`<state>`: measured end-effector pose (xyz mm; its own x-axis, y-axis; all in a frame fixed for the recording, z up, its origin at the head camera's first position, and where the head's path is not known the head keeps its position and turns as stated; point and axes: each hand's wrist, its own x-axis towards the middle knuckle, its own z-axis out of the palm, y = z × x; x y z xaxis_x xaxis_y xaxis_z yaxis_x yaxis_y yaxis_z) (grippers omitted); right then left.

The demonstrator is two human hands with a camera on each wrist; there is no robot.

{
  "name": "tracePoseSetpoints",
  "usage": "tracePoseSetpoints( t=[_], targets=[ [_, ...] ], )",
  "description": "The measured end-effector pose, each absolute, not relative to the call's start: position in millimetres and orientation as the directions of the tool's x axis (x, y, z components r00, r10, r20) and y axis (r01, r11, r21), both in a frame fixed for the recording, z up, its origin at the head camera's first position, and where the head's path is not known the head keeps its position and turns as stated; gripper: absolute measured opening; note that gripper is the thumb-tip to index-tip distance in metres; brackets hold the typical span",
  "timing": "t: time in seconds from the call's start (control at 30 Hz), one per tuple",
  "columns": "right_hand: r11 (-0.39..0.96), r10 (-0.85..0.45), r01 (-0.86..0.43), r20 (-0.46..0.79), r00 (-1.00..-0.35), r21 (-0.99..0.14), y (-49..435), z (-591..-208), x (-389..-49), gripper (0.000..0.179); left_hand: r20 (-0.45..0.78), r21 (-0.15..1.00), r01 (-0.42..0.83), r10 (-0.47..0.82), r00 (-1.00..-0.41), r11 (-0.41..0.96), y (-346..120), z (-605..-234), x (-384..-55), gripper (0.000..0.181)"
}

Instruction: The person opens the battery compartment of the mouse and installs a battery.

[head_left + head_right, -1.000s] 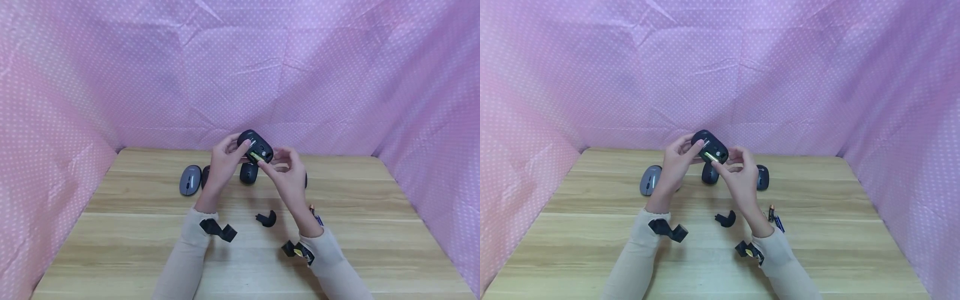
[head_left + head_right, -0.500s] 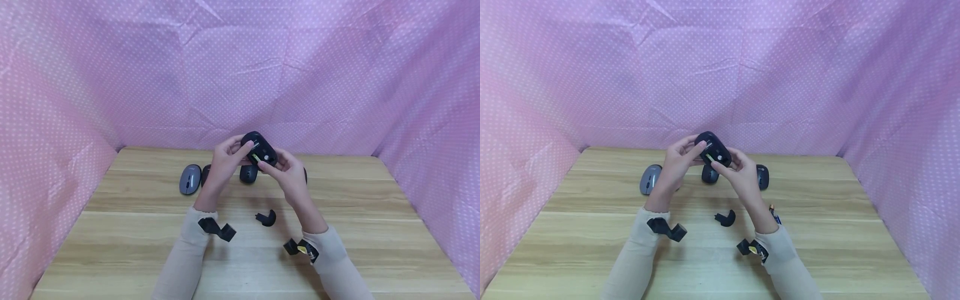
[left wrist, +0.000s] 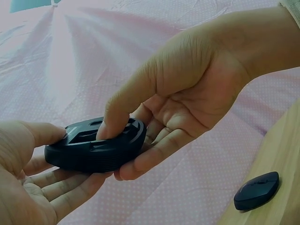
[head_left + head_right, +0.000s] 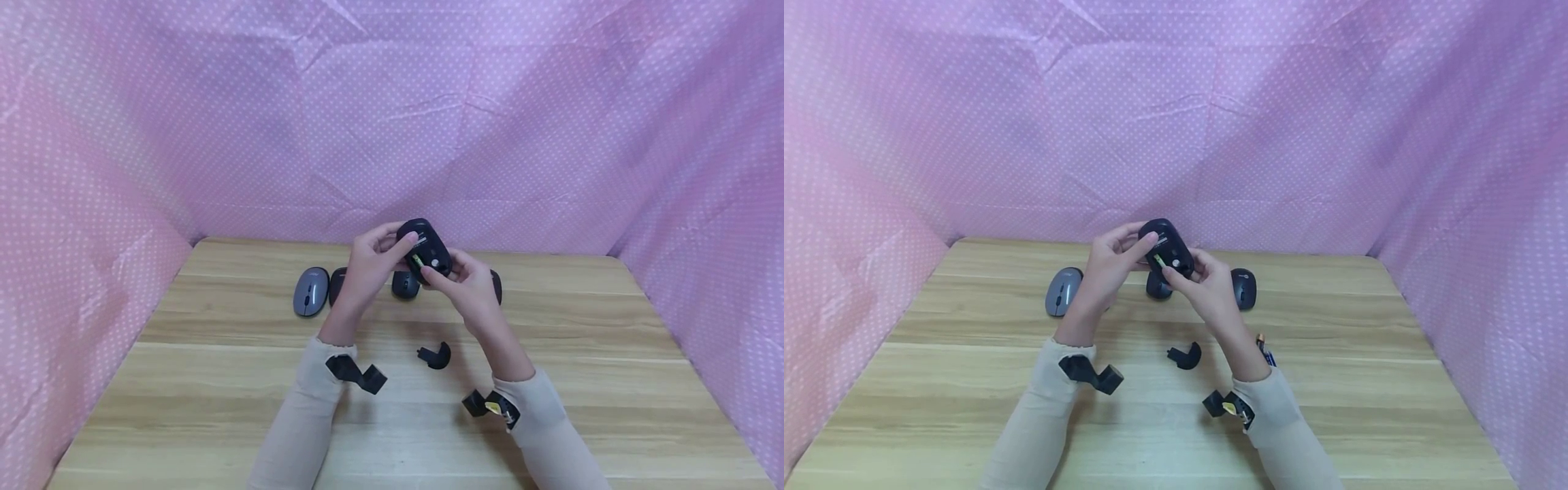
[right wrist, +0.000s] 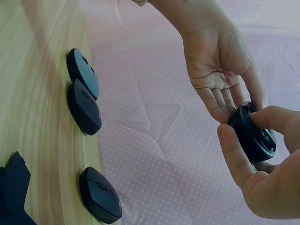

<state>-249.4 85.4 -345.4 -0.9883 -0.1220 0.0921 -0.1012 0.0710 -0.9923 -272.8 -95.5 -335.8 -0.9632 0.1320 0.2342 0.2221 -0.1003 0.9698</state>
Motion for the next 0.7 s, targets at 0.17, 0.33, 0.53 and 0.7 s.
tracePoseSetpoints(
  t=[0.17, 0.33, 0.53, 0.7],
  targets=[
    [0.080, -0.147, -0.097, 0.084, -0.986, -0.992, 87, -346, -248, 0.043, 0.207, 0.977, 0.197, 0.132, -0.969, -0.086, -98, -337, -273, 0.036],
    [0.154, -0.200, -0.085, 0.054, -0.978, -0.984, 89, -348, -247, 0.043, 0.184, 0.982, 0.179, 0.128, -0.974, -0.051, -104, -337, -273, 0.036],
    [0.332, -0.275, -0.135, 0.042, -0.961, -0.934, 95, -348, -245, 0.041, 0.203, 0.979, 0.198, 0.109, -0.973, -0.053, -114, -336, -275, 0.038],
    [0.504, -0.391, -0.281, 0.075, -0.917, -0.817, 105, -355, -244, 0.041, 0.205, 0.976, 0.200, 0.053, -0.977, -0.084, -125, -334, -276, 0.038]
  ],
)
